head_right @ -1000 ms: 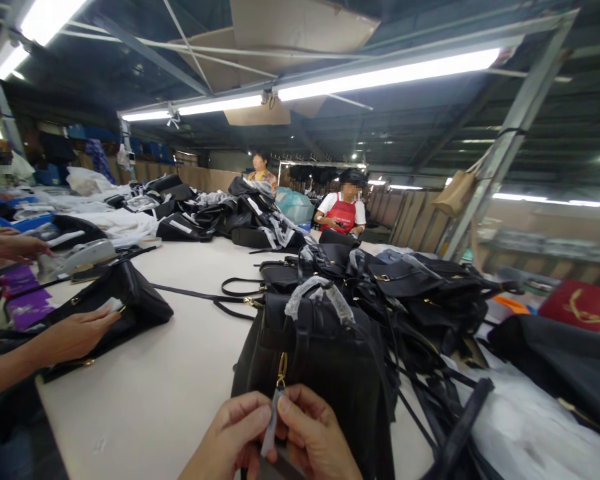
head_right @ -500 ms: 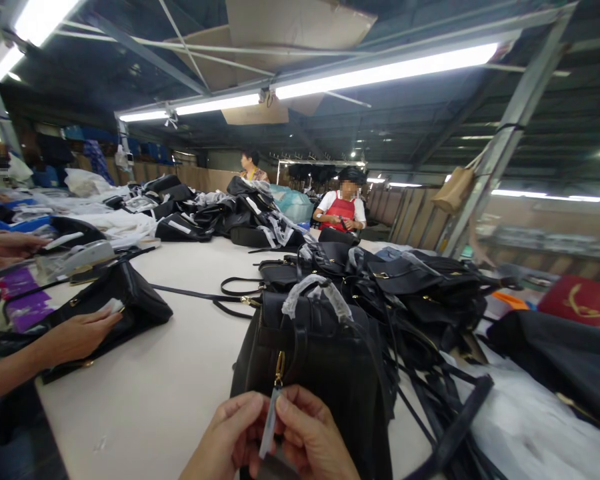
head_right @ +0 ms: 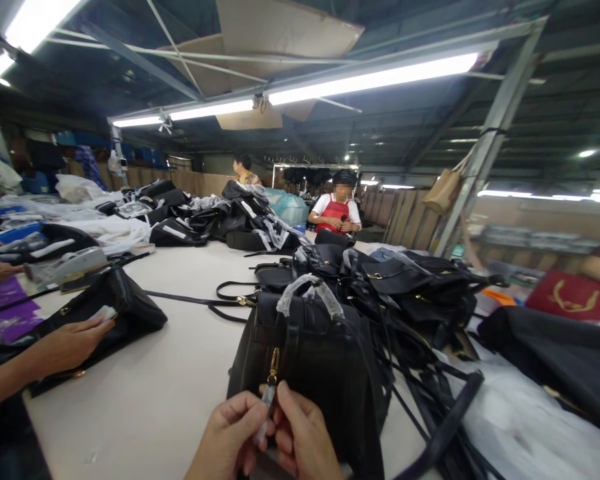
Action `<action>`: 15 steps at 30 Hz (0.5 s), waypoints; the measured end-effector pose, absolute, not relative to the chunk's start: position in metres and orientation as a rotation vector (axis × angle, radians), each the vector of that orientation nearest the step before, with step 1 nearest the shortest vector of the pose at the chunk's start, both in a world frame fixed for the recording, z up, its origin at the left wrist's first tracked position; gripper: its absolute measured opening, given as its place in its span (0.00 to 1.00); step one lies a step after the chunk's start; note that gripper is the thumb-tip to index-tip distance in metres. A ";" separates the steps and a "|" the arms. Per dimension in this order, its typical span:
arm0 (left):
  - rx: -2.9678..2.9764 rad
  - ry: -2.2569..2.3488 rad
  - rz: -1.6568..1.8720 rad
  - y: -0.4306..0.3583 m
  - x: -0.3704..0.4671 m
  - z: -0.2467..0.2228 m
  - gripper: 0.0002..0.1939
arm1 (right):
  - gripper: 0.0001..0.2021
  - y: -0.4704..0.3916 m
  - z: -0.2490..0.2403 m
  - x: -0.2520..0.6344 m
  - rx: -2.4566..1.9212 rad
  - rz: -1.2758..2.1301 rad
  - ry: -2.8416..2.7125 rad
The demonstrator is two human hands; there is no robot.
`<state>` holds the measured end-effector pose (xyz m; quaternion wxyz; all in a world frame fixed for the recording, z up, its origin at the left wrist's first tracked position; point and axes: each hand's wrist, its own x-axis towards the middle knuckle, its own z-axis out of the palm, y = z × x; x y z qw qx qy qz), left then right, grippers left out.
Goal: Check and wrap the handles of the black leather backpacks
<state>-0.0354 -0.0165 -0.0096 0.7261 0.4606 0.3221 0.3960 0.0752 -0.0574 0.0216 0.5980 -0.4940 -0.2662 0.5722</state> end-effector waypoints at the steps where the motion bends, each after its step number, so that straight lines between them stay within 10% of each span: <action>1: 1.006 0.714 0.893 -0.016 -0.035 -0.011 0.25 | 0.31 -0.057 0.022 0.075 -1.165 1.310 -0.633; 15: 1.048 0.616 0.839 -0.012 -0.038 -0.005 0.24 | 0.24 -0.062 0.035 0.081 -1.419 0.732 -1.167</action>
